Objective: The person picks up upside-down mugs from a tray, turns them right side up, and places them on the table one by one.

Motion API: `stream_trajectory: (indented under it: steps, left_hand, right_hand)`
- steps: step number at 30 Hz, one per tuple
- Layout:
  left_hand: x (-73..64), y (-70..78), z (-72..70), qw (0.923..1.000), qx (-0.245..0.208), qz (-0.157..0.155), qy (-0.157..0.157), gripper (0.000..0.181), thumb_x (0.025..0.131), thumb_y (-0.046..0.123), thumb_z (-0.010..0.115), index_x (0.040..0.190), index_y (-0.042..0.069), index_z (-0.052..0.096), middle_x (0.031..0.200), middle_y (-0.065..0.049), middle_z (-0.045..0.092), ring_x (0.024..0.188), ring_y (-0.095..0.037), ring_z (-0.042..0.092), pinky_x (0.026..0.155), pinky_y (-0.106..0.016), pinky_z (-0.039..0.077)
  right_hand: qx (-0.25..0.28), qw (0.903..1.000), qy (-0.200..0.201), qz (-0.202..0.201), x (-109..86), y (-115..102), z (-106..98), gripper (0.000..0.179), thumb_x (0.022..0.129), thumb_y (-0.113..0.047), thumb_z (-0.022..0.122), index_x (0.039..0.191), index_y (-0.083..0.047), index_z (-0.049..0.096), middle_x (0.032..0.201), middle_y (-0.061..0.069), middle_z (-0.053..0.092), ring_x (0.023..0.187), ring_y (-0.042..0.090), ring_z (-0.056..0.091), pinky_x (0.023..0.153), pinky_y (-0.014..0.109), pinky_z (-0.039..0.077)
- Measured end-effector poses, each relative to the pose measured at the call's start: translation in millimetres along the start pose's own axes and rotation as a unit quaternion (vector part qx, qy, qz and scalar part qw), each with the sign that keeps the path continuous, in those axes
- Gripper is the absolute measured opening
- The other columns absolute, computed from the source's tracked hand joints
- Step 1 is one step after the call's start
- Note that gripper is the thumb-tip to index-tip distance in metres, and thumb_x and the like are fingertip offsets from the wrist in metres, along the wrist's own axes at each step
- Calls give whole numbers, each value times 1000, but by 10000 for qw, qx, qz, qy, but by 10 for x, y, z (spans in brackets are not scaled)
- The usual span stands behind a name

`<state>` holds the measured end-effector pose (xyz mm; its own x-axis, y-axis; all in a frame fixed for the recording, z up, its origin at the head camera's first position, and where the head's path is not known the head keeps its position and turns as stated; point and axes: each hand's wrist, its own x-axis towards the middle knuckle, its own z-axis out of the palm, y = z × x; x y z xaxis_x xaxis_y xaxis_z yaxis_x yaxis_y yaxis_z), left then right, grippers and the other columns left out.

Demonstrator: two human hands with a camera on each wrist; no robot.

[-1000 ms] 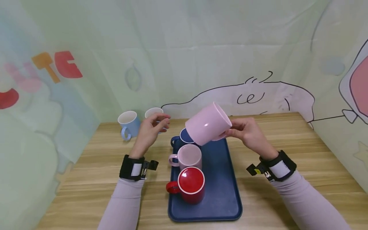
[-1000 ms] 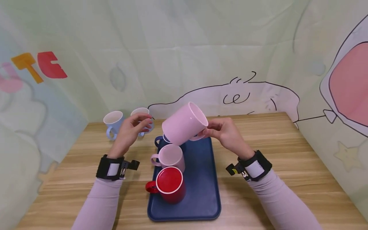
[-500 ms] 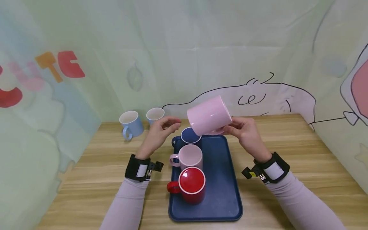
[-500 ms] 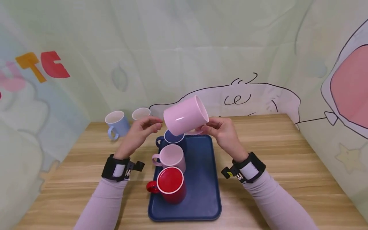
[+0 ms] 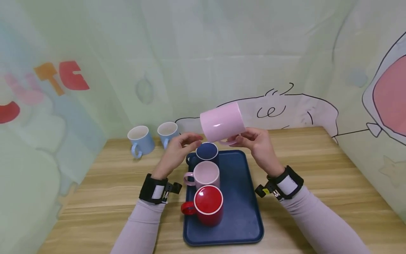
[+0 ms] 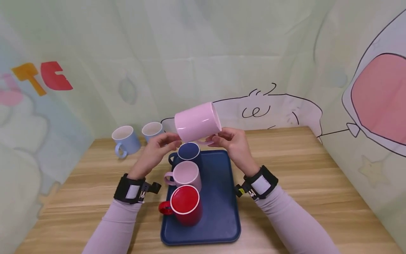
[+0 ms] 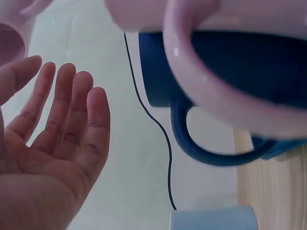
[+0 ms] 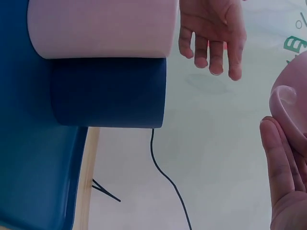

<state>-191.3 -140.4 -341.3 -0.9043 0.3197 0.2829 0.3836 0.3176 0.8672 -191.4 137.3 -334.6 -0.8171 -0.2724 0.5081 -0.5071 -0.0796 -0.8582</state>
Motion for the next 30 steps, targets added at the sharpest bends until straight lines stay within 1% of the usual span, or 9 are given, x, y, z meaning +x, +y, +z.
stream_trajectory:
  steps: [3,6,8,12,16,21,23,27,30]
  left_hand:
    - [2,22,53,9996,-215,34,-190,29,95,24,61,122,13,62,122,-15,64,108,-23,61,92,-45,53]
    - [7,52,97,9987,-402,117,-273,28,95,20,60,122,12,61,122,-17,63,107,-23,62,92,-44,53]
    - [6,71,120,9984,-450,175,-291,27,96,17,59,122,12,61,121,-18,64,105,-24,63,91,-44,53]
    - [-3,101,151,9986,-394,206,-283,29,95,17,60,123,12,60,120,-18,64,104,-23,63,89,-42,54]
    - [-11,136,160,9983,-496,143,-264,30,95,18,61,123,11,60,120,-22,63,105,-26,63,90,-44,54]
    - [-14,175,150,9971,-736,85,-150,29,96,18,59,123,10,60,116,-18,64,101,-27,62,89,-44,54]
    - [-13,191,144,9973,-719,42,-132,30,96,21,59,124,11,60,116,-14,64,101,-26,62,88,-44,54]
    - [29,237,154,9976,-656,-53,-199,34,95,28,60,125,13,60,118,-12,63,104,-29,62,90,-46,53]
    - [63,266,180,9967,-767,-109,-237,36,94,30,61,126,13,60,120,-13,63,106,-33,62,92,-50,52]
  right_hand:
    - [86,10000,36,22,6,5,11,21,93,-6,61,113,0,67,98,23,69,86,32,70,77,41,58]
    - [206,9997,78,47,17,1,25,21,93,-5,61,113,-1,67,98,22,69,88,33,69,78,42,58]
    - [325,9994,107,44,24,-9,41,22,93,-4,61,114,0,66,99,22,69,89,34,69,79,42,58]
    - [455,9988,155,20,36,-36,77,24,93,-3,61,115,2,65,100,23,69,91,34,68,79,42,58]
    - [489,9987,163,33,40,-58,101,25,93,-2,61,117,2,64,101,23,69,90,33,69,79,42,58]
    - [564,9983,110,24,56,-57,120,26,92,-1,60,117,4,64,100,22,70,89,33,69,78,44,58]
    - [583,9983,71,23,63,-55,140,26,92,0,60,117,4,64,100,21,70,89,33,69,78,44,58]
    - [618,9980,40,82,68,-66,174,27,92,-1,61,119,3,64,100,19,71,90,33,69,79,44,57]
    - [621,9980,52,90,70,-76,191,28,92,-2,62,119,3,63,102,21,70,91,33,69,79,43,57]
